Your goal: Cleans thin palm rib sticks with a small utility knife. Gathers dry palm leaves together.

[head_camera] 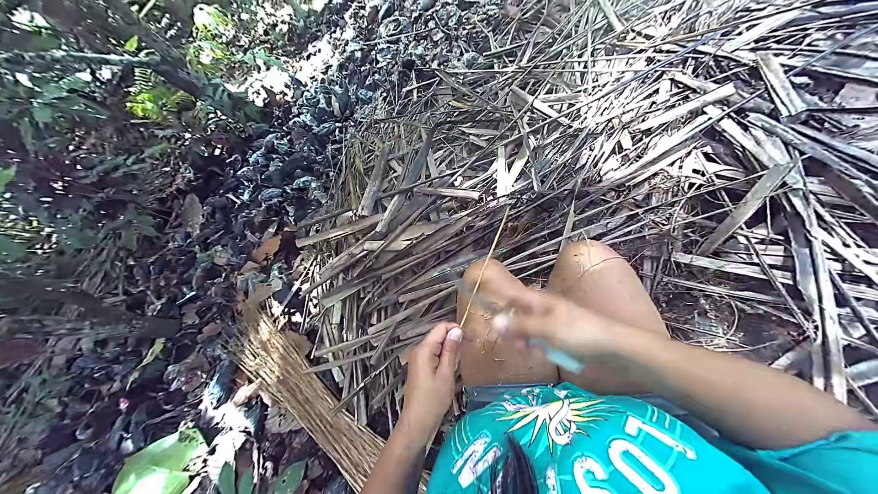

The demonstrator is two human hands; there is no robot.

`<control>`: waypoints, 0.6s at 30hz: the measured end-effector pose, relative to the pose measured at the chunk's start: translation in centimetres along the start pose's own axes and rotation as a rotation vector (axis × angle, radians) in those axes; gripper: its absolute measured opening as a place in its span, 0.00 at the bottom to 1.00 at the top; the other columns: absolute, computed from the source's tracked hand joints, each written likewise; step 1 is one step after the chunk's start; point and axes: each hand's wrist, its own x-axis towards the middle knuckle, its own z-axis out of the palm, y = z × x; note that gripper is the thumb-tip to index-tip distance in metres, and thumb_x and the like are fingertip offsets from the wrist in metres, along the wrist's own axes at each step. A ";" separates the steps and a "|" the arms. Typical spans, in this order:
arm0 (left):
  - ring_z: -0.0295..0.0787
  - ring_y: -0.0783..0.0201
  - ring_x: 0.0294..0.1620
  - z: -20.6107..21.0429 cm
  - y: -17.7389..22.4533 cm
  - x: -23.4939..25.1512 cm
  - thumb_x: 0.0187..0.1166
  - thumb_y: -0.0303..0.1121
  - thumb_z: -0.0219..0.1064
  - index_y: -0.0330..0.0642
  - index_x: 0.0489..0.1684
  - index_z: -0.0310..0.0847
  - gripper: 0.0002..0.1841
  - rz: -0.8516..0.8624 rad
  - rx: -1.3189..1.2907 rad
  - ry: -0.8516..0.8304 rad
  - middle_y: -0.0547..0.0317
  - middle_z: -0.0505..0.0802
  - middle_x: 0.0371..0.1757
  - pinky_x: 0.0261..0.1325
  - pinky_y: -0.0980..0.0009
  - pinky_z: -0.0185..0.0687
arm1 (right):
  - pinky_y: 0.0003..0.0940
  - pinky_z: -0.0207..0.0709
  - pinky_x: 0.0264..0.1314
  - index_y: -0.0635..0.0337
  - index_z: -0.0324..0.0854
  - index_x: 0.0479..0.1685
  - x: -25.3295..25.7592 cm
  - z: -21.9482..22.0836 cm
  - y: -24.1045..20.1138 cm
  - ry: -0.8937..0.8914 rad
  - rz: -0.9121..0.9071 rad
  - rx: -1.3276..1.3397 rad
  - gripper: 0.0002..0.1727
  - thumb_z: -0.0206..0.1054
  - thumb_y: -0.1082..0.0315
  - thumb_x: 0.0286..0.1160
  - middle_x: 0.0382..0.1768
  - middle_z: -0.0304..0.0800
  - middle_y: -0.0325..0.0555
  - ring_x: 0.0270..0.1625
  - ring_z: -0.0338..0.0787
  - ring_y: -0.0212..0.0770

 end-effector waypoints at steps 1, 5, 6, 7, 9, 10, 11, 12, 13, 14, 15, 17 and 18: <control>0.67 0.90 0.20 0.0 0.1 0.0 0.89 0.29 0.50 0.37 0.41 0.85 0.14 0.014 -0.036 -0.012 0.80 0.77 0.21 0.27 0.90 0.65 | 0.16 0.65 0.23 0.54 0.58 0.88 0.7 1.2 1.0 -0.138 0.052 0.015 0.29 0.52 0.66 0.89 0.29 0.74 0.30 0.21 0.70 0.20; 0.64 0.89 0.20 -0.6 0.1 -0.3 0.90 0.31 0.51 0.39 0.38 0.84 0.15 0.076 -0.035 -0.044 0.80 0.75 0.20 0.26 0.90 0.62 | 0.12 0.66 0.22 0.58 0.71 0.75 1.4 -1.1 0.4 -0.145 0.019 0.074 0.20 0.52 0.67 0.87 0.24 0.73 0.25 0.19 0.70 0.17; 0.64 0.89 0.20 -0.7 0.1 -0.4 0.90 0.31 0.51 0.38 0.38 0.84 0.15 0.079 -0.023 -0.045 0.80 0.75 0.20 0.25 0.90 0.62 | 0.11 0.65 0.22 0.57 0.73 0.72 1.2 -2.1 -0.1 -0.076 -0.029 0.085 0.18 0.51 0.67 0.88 0.23 0.72 0.24 0.19 0.69 0.16; 0.64 0.89 0.20 -0.8 0.0 -0.6 0.90 0.31 0.51 0.38 0.38 0.84 0.15 0.076 -0.017 -0.046 0.80 0.75 0.20 0.25 0.90 0.62 | 0.10 0.64 0.21 0.56 0.75 0.70 1.0 -3.5 -0.8 0.033 -0.109 0.105 0.18 0.50 0.66 0.89 0.21 0.71 0.23 0.18 0.68 0.15; 0.64 0.89 0.20 -1.2 -0.6 -1.2 0.89 0.31 0.52 0.38 0.38 0.85 0.15 0.058 -0.030 -0.049 0.80 0.75 0.20 0.26 0.90 0.62 | 0.10 0.64 0.19 0.49 0.75 0.69 0.7 -8.0 -2.4 0.283 -0.308 0.163 0.18 0.44 0.63 0.91 0.19 0.68 0.20 0.16 0.66 0.15; 0.64 0.90 0.19 -1.4 -0.8 -1.5 0.89 0.30 0.52 0.39 0.38 0.84 0.14 0.041 -0.047 -0.047 0.81 0.74 0.19 0.26 0.90 0.62 | 0.12 0.63 0.19 0.47 0.73 0.71 0.3 -9.8 -3.3 0.395 -0.373 0.171 0.19 0.41 0.62 0.93 0.18 0.67 0.20 0.16 0.65 0.16; 0.63 0.90 0.19 -1.6 -0.8 -1.6 0.89 0.30 0.51 0.39 0.38 0.84 0.14 0.022 -0.071 -0.042 0.81 0.74 0.19 0.25 0.90 0.61 | 0.13 0.64 0.18 0.47 0.71 0.74 -0.3 -10.3 -4.0 0.465 -0.412 0.172 0.20 0.40 0.62 0.93 0.17 0.67 0.21 0.15 0.66 0.18; 0.63 0.90 0.18 -1.6 -0.7 -1.4 0.89 0.30 0.51 0.40 0.39 0.84 0.14 0.010 -0.098 -0.041 0.82 0.73 0.18 0.24 0.90 0.61 | 0.13 0.65 0.17 0.46 0.68 0.77 -0.8 -9.5 -4.3 0.458 -0.402 0.141 0.21 0.40 0.62 0.93 0.17 0.67 0.22 0.14 0.66 0.18; 0.63 0.90 0.18 -1.4 -0.4 -1.2 0.90 0.30 0.50 0.41 0.40 0.85 0.14 0.003 -0.127 -0.049 0.83 0.72 0.18 0.24 0.90 0.61 | 0.14 0.67 0.17 0.46 0.65 0.82 -1.1 -7.6 -4.0 0.398 -0.350 0.101 0.23 0.42 0.62 0.91 0.18 0.69 0.23 0.14 0.69 0.19; 0.63 0.90 0.18 -1.2 -0.2 -0.9 0.90 0.30 0.50 0.41 0.41 0.85 0.14 0.000 -0.156 -0.063 0.84 0.72 0.18 0.24 0.90 0.60 | 0.15 0.71 0.18 0.47 0.63 0.85 -1.3 -5.1 -3.1 0.299 -0.258 0.071 0.26 0.47 0.62 0.89 0.19 0.72 0.27 0.16 0.72 0.21; 0.62 0.90 0.18 -1.0 0.1 -0.7 0.90 0.30 0.50 0.42 0.42 0.85 0.14 0.000 -0.178 -0.079 0.85 0.71 0.18 0.24 0.90 0.60 | 0.15 0.72 0.21 0.49 0.60 0.88 -1.3 -2.5 -2.1 0.166 -0.144 0.049 0.29 0.51 0.64 0.87 0.23 0.75 0.28 0.19 0.75 0.21; 0.62 0.90 0.18 -0.7 0.3 -0.5 0.90 0.31 0.50 0.43 0.42 0.84 0.14 0.011 -0.207 -0.103 0.85 0.71 0.18 0.24 0.90 0.60 | 0.15 0.66 0.24 0.55 0.60 0.86 -0.5 1.0 -0.3 -0.096 0.043 0.072 0.27 0.53 0.67 0.88 0.28 0.73 0.28 0.22 0.70 0.20; 0.62 0.90 0.18 -0.8 0.4 -0.5 0.90 0.32 0.50 0.44 0.41 0.84 0.14 0.019 -0.216 -0.114 0.85 0.71 0.18 0.24 0.90 0.60 | 0.14 0.65 0.22 0.55 0.65 0.81 0.1 1.3 0.3 -0.163 0.067 0.097 0.23 0.52 0.67 0.88 0.27 0.72 0.26 0.21 0.70 0.18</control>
